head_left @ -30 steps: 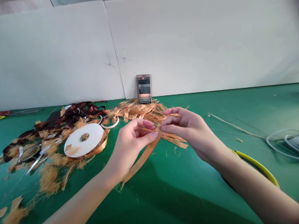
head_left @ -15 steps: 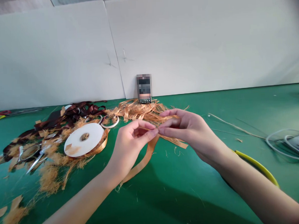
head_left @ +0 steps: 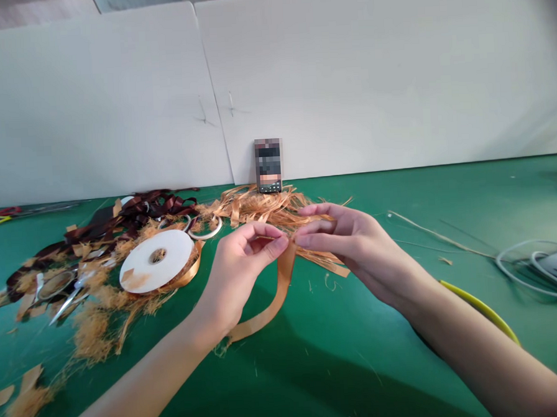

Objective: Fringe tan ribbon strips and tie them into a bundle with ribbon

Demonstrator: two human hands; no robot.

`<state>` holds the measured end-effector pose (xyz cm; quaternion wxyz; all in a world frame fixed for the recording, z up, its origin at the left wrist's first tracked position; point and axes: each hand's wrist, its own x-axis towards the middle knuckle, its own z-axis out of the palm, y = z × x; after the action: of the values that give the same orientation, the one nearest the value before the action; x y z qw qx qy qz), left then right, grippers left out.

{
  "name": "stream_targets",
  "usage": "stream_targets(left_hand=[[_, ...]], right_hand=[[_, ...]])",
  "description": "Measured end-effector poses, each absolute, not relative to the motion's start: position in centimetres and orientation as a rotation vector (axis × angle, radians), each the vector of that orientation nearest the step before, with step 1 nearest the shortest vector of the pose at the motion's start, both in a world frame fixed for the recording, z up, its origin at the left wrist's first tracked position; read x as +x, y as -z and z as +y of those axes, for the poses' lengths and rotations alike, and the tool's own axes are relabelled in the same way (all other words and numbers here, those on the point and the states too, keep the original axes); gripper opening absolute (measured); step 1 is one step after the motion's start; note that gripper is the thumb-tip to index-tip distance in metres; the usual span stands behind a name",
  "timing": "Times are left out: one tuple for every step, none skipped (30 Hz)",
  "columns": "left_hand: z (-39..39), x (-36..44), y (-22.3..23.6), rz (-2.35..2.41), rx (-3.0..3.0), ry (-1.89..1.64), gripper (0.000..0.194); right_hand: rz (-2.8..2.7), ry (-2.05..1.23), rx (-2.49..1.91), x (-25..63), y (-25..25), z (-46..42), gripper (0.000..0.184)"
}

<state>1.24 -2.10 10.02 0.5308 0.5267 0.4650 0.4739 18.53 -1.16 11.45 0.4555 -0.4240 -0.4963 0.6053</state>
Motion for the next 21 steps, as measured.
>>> stream_targets(left_hand=[[-2.1,1.2,-10.0,1.111,1.25,-1.141,0.018],[-2.0,1.2,-9.9,1.111,1.243,-1.149,0.018],[-2.0,1.2,-9.9,1.111,1.238,-1.153,0.019],[-2.0,1.2,-9.9,1.11,1.236,-1.151,0.019],[-2.0,1.2,-9.9,1.109,1.24,-1.139,0.019],[-2.0,1.2,-9.9,1.11,1.248,-1.121,0.02],[-2.0,1.2,-9.9,1.112,1.261,-1.102,0.02],[-2.0,1.2,-9.9,1.114,1.278,-1.086,0.02],[-1.9,1.3,-9.9,1.114,1.298,-1.077,0.019],[-1.9,1.3,-9.8,1.111,1.316,-1.079,0.019],[-1.9,1.4,-9.6,1.104,1.331,-1.084,0.019],[-1.8,1.5,-9.4,1.09,1.346,-1.085,0.019],[-1.7,1.6,-9.1,1.071,1.361,-1.083,0.019],[-1.6,1.7,-8.7,1.05,1.37,-1.073,0.019],[-1.4,1.8,-8.3,1.03,1.384,-1.059,0.021],[-1.2,1.8,-7.9,1.012,1.393,-1.059,0.023],[-1.0,1.8,-7.5,1.001,1.402,-1.049,0.022],[-0.9,1.8,-7.1,1.001,1.427,-1.042,0.019],[-0.7,1.7,-6.8,1.005,1.459,-1.017,0.017],[-0.6,1.6,-6.6,1.005,1.489,-0.991,0.016],[-0.6,1.5,-6.4,1.004,1.504,-0.957,0.016]], right_hand=[[-1.228,-1.492,-1.048,18.5,-11.5,-1.2,0.042],[-1.237,-1.488,-1.051,18.5,-11.5,-1.2,0.042],[-1.248,-1.482,-1.057,18.5,-11.5,-1.2,0.042],[-1.257,-1.475,-1.063,18.5,-11.4,-1.1,0.042],[-1.264,-1.47,-1.064,18.5,-11.3,-1.1,0.041],[-1.271,-1.467,-1.063,18.5,-11.2,-1.1,0.04],[-1.276,-1.467,-1.064,18.5,-11.1,-1.0,0.039],[-1.281,-1.468,-1.064,18.5,-11.0,-1.0,0.038],[-1.285,-1.465,-1.065,18.5,-11.0,-1.0,0.037],[-1.288,-1.457,-1.066,18.5,-10.9,-1.0,0.035],[-1.287,-1.445,-1.07,18.5,-10.9,-1.0,0.033],[-1.284,-1.431,-1.07,18.4,-10.9,-1.0,0.03],[-1.278,-1.415,-1.068,18.3,-10.9,-1.1,0.027],[-1.268,-1.401,-1.065,18.2,-10.8,-1.1,0.025],[-1.248,-1.391,-1.066,18.2,-10.8,-1.1,0.025],[-1.219,-1.392,-1.066,18.1,-10.7,-1.1,0.025],[-1.185,-1.402,-1.064,18.1,-10.6,-1.0,0.026],[-1.149,-1.418,-1.058,18.2,-10.4,-1.0,0.027],[-1.112,-1.431,-1.049,18.3,-10.1,-1.0,0.027],[-1.075,-1.438,-1.041,18.5,-9.8,-0.9,0.027],[-1.044,-1.431,-1.043,18.7,-9.4,-0.9,0.026]])
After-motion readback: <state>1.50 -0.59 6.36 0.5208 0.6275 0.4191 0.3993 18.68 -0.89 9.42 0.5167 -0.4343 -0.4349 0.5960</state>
